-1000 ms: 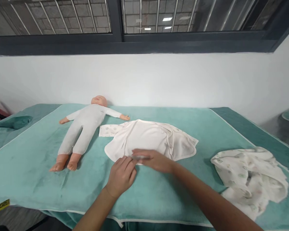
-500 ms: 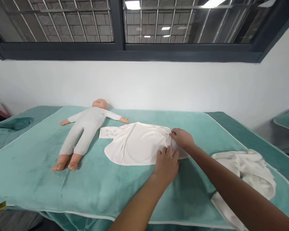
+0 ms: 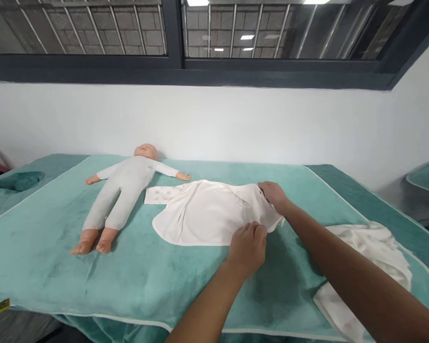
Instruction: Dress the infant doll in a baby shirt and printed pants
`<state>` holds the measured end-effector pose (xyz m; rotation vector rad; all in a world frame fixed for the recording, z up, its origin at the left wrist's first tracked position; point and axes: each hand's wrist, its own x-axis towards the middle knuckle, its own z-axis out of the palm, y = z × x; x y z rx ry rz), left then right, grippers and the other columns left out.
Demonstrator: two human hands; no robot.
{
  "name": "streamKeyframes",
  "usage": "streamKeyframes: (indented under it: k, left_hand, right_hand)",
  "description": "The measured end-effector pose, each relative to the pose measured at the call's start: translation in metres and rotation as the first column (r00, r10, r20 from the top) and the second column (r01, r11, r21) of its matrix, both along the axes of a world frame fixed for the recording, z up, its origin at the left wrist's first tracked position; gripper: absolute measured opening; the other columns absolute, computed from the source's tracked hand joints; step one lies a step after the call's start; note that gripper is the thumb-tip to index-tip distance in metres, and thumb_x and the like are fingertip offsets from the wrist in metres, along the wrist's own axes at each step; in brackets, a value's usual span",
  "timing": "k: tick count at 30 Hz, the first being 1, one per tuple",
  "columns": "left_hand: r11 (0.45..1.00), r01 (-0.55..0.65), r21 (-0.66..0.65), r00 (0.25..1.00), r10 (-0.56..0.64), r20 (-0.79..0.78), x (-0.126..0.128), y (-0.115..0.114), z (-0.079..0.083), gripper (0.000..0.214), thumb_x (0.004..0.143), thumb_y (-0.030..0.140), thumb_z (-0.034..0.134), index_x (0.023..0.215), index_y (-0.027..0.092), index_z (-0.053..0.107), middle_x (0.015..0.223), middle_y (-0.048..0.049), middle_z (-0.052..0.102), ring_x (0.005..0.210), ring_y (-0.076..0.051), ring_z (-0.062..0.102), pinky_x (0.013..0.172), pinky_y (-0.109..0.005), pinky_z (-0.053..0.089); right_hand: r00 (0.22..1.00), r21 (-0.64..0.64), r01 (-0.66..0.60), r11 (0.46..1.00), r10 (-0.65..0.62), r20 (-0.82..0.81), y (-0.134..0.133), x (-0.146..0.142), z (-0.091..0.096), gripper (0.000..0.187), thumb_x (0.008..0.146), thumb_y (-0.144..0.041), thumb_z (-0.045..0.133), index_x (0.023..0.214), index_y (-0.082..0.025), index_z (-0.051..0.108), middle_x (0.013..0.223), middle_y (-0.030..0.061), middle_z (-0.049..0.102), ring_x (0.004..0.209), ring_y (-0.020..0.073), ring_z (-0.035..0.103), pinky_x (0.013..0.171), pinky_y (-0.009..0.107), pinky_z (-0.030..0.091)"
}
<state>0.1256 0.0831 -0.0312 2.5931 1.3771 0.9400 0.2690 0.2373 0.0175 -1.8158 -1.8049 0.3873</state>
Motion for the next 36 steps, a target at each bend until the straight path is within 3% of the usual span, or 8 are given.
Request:
streamKeyframes:
  k: [8, 11, 18, 24, 27, 30, 33, 36]
  left_hand:
    - [1.0, 0.016, -0.01, 0.999, -0.015, 0.051, -0.003, -0.001, 0.004, 0.008, 0.094, 0.02, 0.04, 0.093, 0.021, 0.047, 0.087, -0.004, 0.062, 0.077, -0.019, 0.058, 0.064, -0.034, 0.045]
    - [1.0, 0.011, -0.01, 0.998, -0.01, 0.062, -0.003, -0.001, 0.004, 0.009, 0.094, 0.019, 0.039, 0.094, 0.021, 0.047, 0.088, -0.0038, 0.061, 0.077, -0.018, 0.058, 0.063, -0.033, 0.044]
    - [0.999, 0.038, 0.029, 0.999, -0.039, 0.03, -0.002, -0.001, 0.003, 0.01, 0.093, 0.019, 0.039, 0.093, 0.02, 0.049, 0.088, -0.0048, 0.063, 0.078, -0.019, 0.058, 0.065, -0.033, 0.045]
    - [0.996, 0.088, 0.004, 0.996, -0.088, -0.015, 0.0, 0.001, 0.0, 0.009, 0.091, 0.022, 0.045, 0.088, 0.02, 0.053, 0.086, -0.0064, 0.064, 0.079, -0.02, 0.059, 0.066, -0.035, 0.048]
    - [0.995, 0.1, 0.012, 0.995, -0.1, -0.004, 0.001, 0.003, -0.002, 0.011, 0.09, 0.022, 0.045, 0.088, 0.019, 0.056, 0.087, -0.0072, 0.064, 0.079, -0.02, 0.059, 0.07, -0.036, 0.05]
    - [0.993, 0.112, 0.033, 0.993, -0.112, 0.021, 0.003, 0.004, -0.004, 0.015, 0.09, 0.022, 0.044, 0.088, 0.018, 0.058, 0.086, -0.0089, 0.065, 0.08, -0.021, 0.06, 0.078, -0.04, 0.051]
    - [0.993, 0.116, 0.005, 0.993, -0.117, 0.021, 0.003, 0.003, -0.004, 0.013, 0.086, 0.024, 0.05, 0.084, 0.017, 0.061, 0.079, -0.0092, 0.066, 0.076, -0.023, 0.061, 0.068, -0.039, 0.051]
    - [0.987, 0.154, -0.048, 0.985, -0.149, 0.09, -0.003, -0.005, -0.001, 0.012, 0.083, 0.021, 0.053, 0.074, 0.017, 0.06, 0.071, -0.0077, 0.064, 0.07, -0.022, 0.061, 0.062, -0.036, 0.049]
  right_hand:
    - [0.917, -0.113, -0.014, 0.993, 0.058, 0.394, -0.024, 0.029, -0.017, 0.032, 0.089, -0.046, 0.048, 0.081, -0.019, 0.063, 0.089, 0.0088, 0.067, 0.077, 0.0187, 0.059, 0.064, 0.027, 0.038]
    - [0.864, -0.164, -0.024, 0.986, 0.103, 0.494, -0.028, 0.037, -0.017, 0.036, 0.093, -0.049, 0.045, 0.083, -0.019, 0.061, 0.085, 0.009, 0.067, 0.073, 0.0194, 0.06, 0.062, 0.028, 0.037]
    - [0.762, -0.157, -0.081, 0.984, 0.163, 0.627, -0.004, 0.041, 0.011, 0.034, 0.098, -0.042, 0.04, 0.095, -0.016, 0.062, 0.092, 0.0132, 0.068, 0.081, 0.0232, 0.063, 0.066, 0.031, 0.037]
    - [0.75, -0.082, -0.139, 0.987, 0.159, 0.642, 0.016, 0.037, 0.028, 0.02, 0.093, -0.022, 0.048, 0.099, -0.013, 0.064, 0.105, 0.0203, 0.065, 0.104, 0.0302, 0.059, 0.084, 0.041, 0.039]
    - [0.786, -0.032, -0.188, 0.982, 0.17, 0.595, 0.014, 0.017, 0.025, 0.026, 0.092, -0.015, 0.043, 0.105, -0.011, 0.064, 0.113, 0.0231, 0.062, 0.112, 0.0322, 0.054, 0.091, 0.045, 0.039]
    - [0.819, 0.007, -0.312, 0.95, 0.265, 0.509, -0.001, -0.025, 0.008, 0.035, 0.096, -0.018, 0.035, 0.119, -0.014, 0.061, 0.128, 0.0177, 0.059, 0.119, 0.0271, 0.052, 0.099, 0.04, 0.039]
    - [0.792, -0.011, -0.472, 0.882, 0.429, 0.435, -0.02, -0.071, -0.017, 0.041, 0.098, -0.032, 0.035, 0.132, -0.022, 0.055, 0.135, 0.0075, 0.058, 0.123, 0.0207, 0.052, 0.105, 0.033, 0.038]
    - [0.766, -0.033, -0.528, 0.849, 0.493, 0.412, -0.028, -0.094, -0.038, 0.051, 0.096, -0.044, 0.04, 0.137, -0.016, 0.051, 0.145, 0.0102, 0.051, 0.134, 0.0235, 0.044, 0.11, 0.037, 0.034]
